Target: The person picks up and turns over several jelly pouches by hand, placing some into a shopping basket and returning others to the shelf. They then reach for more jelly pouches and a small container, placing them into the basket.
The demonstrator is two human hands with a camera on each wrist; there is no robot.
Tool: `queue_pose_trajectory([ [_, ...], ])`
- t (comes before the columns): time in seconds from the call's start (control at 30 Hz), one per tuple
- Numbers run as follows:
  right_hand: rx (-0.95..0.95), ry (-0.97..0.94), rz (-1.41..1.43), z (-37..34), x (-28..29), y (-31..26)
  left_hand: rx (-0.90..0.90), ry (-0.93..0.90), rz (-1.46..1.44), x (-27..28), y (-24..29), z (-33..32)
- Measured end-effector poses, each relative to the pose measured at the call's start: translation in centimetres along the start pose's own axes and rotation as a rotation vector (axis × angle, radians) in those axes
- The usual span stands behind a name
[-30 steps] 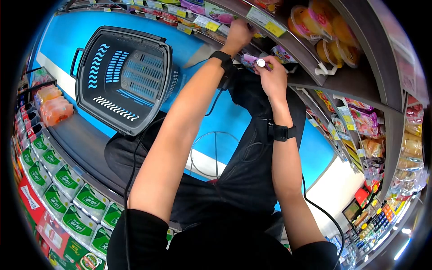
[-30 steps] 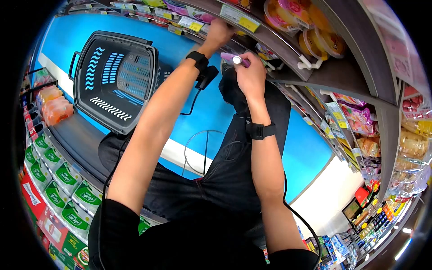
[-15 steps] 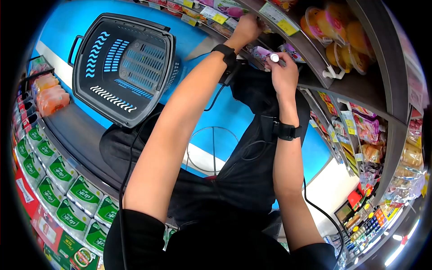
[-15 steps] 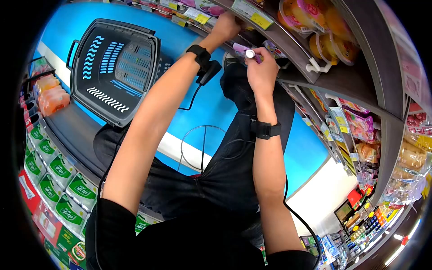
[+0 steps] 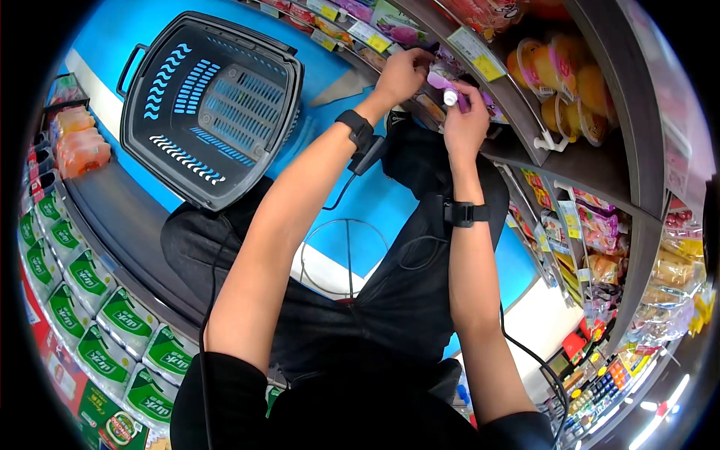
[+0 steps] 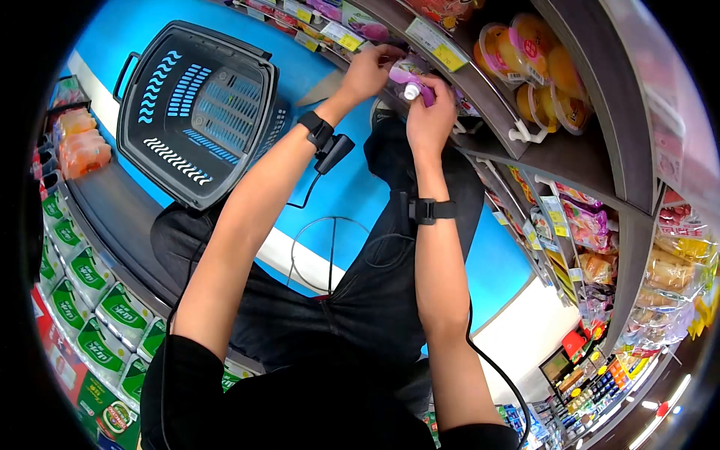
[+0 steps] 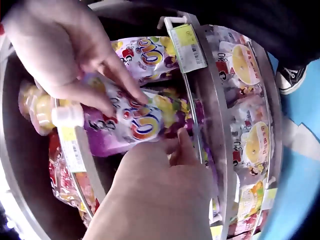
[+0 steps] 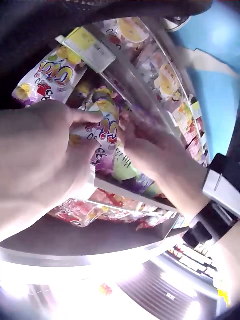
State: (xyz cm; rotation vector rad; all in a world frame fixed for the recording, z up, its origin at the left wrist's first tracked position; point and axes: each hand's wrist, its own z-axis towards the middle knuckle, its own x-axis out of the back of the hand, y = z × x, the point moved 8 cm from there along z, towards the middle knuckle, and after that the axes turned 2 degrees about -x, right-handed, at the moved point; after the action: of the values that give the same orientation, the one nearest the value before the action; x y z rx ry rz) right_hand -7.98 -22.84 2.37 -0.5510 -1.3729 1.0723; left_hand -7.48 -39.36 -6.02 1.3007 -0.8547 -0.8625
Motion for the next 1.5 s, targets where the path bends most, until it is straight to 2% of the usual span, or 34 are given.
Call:
queue_pose_trajectory([
  [0.07,-0.065,-0.030,-0.061,0.1,-0.6,-0.7,-0.137,0.057,0.176,0.2,3.4,-1.3],
  [0.1,-0.097,-0.020,-0.023,0.4,-0.9,0.1,-0.101,0.011,0.235,0.0,3.0,-1.2],
  [0.17,-0.161,-0.004,0.053,1.2,-1.8,2.2,-0.119,0.049,0.332,0.7,4.4,-1.1],
  [0.27,-0.310,-0.011,0.514,1.9,-2.3,2.7,-0.191,0.036,0.399,1.3,4.7,-0.5],
  [0.3,-0.342,-0.043,0.551,2.0,-2.4,2.8,-0.250,0.025,0.411,1.4,5.0,-0.3],
  [0.33,-0.345,-0.041,0.538,2.1,-2.5,2.9,-0.312,0.014,0.423,1.3,5.3,-0.2],
  [0.5,-0.362,-0.003,0.506,3.5,-3.8,4.7,-0.210,-0.074,0.522,0.9,3.6,0.8],
  [0.6,-0.442,0.099,0.511,3.8,-3.7,5.8,-0.173,-0.092,0.641,0.1,3.4,1.7],
  [0.7,-0.499,0.000,0.294,4.1,-4.1,6.2,-0.077,-0.112,0.722,-0.1,2.6,2.6],
  [0.8,-0.488,-0.038,0.222,4.0,-4.4,6.9,-0.050,-0.144,0.806,-0.1,1.6,3.3],
  [0.9,-0.516,-0.125,0.286,3.6,-5.3,7.7,-0.097,-0.190,0.824,-0.5,0.6,3.4],
  [0.97,-0.493,-0.054,0.319,2.5,-5.1,7.1,-0.105,-0.214,0.875,-0.6,1.0,3.2],
  [1.03,-0.484,-0.019,0.399,1.0,-5.0,6.0,-0.114,-0.226,0.855,-1.0,1.1,3.2],
  [1.17,-0.693,0.006,0.429,-1.9,-3.2,4.4,-0.090,-0.269,0.823,-1.5,0.6,2.2],
  [1.3,-0.798,0.157,0.697,-3.1,0.1,6.3,-0.128,-0.152,0.703,-0.8,3.6,0.4],
  [1.4,-0.748,0.285,0.589,-2.7,3.1,6.5,-0.048,-0.121,0.474,-0.6,5.1,0.1],
  [1.43,-0.786,0.281,0.599,-2.1,3.3,8.0,-0.004,-0.095,0.367,-0.8,4.6,0.2],
  [1.5,-0.681,0.279,0.446,-0.9,4.1,9.9,0.012,-0.048,0.119,-1.4,3.8,0.8],
])
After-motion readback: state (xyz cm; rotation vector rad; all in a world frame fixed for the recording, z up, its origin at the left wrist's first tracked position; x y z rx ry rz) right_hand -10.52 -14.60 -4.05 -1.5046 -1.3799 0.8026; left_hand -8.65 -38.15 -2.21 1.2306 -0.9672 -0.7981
